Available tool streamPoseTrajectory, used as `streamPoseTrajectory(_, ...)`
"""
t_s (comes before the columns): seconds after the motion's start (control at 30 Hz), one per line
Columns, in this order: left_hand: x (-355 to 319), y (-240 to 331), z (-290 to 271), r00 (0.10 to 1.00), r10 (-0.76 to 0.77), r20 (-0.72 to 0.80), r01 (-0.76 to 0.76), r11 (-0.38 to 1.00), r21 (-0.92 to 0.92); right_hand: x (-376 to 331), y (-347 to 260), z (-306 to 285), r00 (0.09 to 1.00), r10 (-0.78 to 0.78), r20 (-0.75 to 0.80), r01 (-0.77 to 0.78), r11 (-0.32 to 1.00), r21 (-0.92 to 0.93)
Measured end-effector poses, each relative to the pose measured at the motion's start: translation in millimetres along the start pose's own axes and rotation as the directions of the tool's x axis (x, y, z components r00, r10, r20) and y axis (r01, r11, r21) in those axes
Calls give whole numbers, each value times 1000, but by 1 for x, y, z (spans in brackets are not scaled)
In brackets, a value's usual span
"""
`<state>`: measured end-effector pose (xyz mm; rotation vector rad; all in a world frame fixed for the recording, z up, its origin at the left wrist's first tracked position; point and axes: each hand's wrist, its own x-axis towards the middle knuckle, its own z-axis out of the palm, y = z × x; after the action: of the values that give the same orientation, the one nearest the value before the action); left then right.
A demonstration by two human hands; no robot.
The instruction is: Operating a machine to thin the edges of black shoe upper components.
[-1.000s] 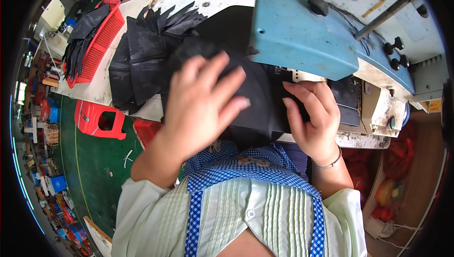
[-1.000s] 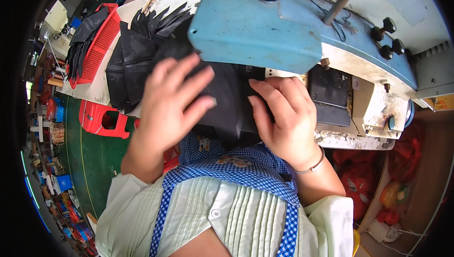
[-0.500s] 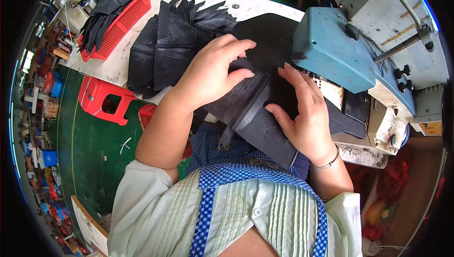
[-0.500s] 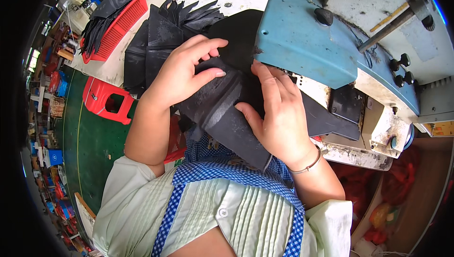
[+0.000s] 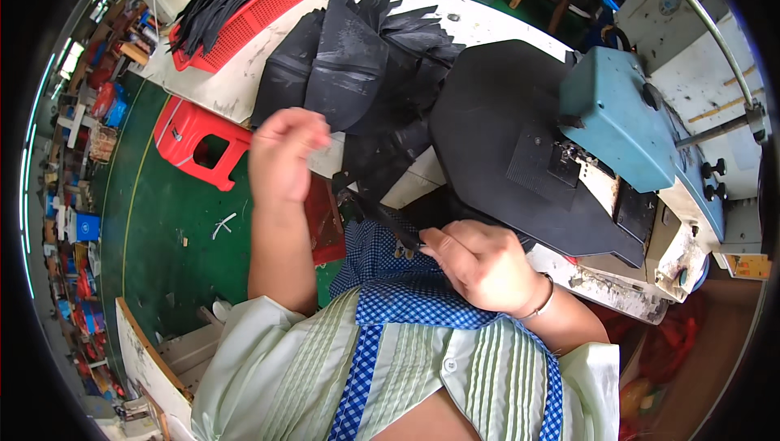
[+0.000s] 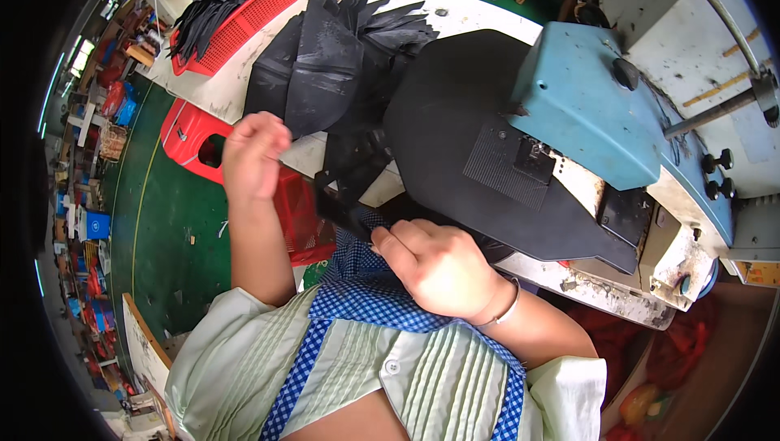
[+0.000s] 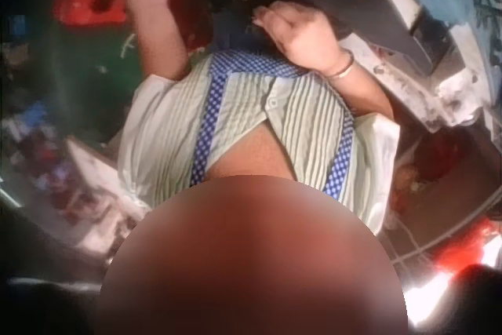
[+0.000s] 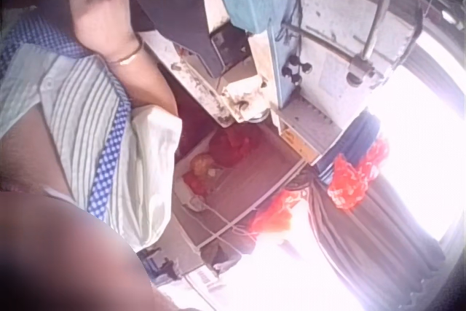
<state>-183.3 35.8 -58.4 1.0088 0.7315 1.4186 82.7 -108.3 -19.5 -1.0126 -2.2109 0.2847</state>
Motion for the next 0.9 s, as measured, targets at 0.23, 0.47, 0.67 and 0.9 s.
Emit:
streamPoseTrajectory(0.23,37,-32,-95,916,398,-52,100,-100,990,-54,48,59,846,501,-182,-525,844,-114)
streamPoseTrajectory(0.47,102,-80,-31,886,455,93,-119,30,992,-95,61,43,847,471,-246,-530,789,-312)
streamPoseTrajectory(0.67,110,-55,-24,965,209,-160,-138,918,371,-102,22,-3,959,182,-216,-240,929,-281)
streamPoseTrajectory(0.9,7,23,82,965,129,227,-218,876,431,-48,20,-35,828,-302,-472,11,852,-524)
